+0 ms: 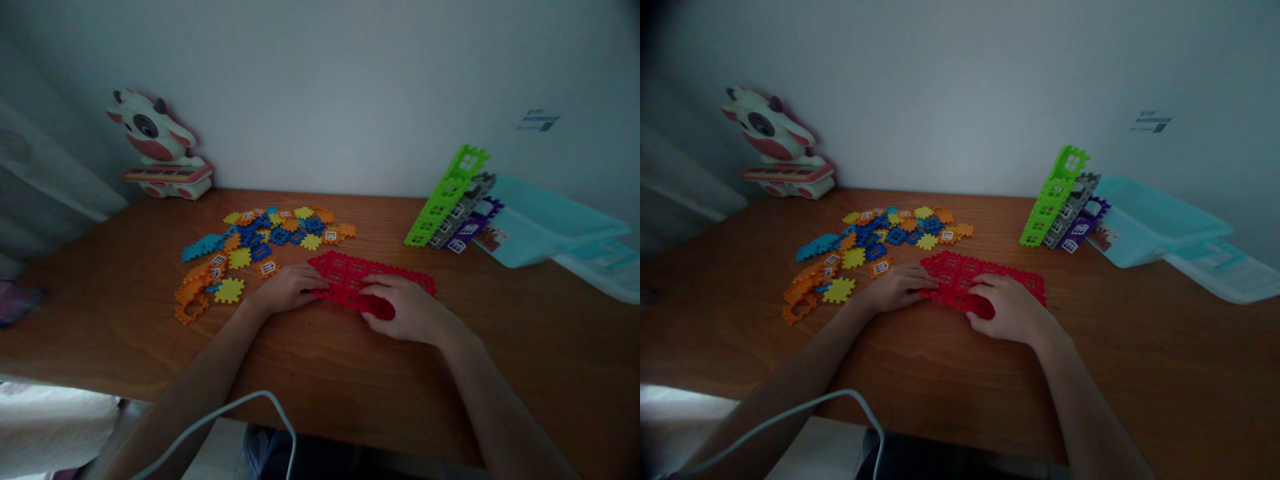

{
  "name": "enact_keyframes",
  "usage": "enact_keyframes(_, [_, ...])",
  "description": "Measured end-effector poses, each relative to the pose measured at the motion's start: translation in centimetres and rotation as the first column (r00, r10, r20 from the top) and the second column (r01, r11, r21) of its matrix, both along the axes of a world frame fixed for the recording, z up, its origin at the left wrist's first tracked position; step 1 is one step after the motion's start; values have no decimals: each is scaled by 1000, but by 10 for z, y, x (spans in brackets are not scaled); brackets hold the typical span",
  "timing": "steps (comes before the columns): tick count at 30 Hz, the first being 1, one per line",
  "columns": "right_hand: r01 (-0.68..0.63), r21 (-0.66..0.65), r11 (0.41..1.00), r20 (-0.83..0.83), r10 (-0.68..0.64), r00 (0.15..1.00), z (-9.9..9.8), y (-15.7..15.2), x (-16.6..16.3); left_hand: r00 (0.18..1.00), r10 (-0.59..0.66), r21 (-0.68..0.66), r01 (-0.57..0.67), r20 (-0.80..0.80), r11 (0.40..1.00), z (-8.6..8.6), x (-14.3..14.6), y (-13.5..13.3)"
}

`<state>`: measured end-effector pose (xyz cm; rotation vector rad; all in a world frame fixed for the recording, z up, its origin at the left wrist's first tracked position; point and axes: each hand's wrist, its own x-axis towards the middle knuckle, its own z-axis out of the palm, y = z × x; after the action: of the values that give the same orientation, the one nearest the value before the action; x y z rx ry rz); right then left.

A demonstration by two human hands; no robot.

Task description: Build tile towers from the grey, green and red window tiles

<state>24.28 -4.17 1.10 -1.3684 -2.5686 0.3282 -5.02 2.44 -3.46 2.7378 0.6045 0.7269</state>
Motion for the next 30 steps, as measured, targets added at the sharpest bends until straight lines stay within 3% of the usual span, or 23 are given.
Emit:
enact_keyframes(4, [-36, 22, 999, -12, 37, 999, -1, 1, -1, 997, 66, -65, -64, 37, 996, 0, -1, 1])
enact_keyframes(9, [-65, 42, 997, -6, 65, 998, -4, 4, 1, 993, 59, -96, -50, 98, 994, 0, -3, 3])
enact_keyframes(16, [-6, 111, 994, 44, 1, 999, -3, 9, 10, 990, 96, -121, -83, 108, 989, -3, 0, 5])
enact_keyframes(24, [29, -22, 999, -70, -30, 997, 4, 15, 47, 989, 101, -155, -83, 113, 985, 2, 1, 3])
enact_keyframes(30, [124, -107, 986, -157, -140, 978, 1, 16, 76, 988, 126, -144, -113, 84, 983, 0, -1, 3])
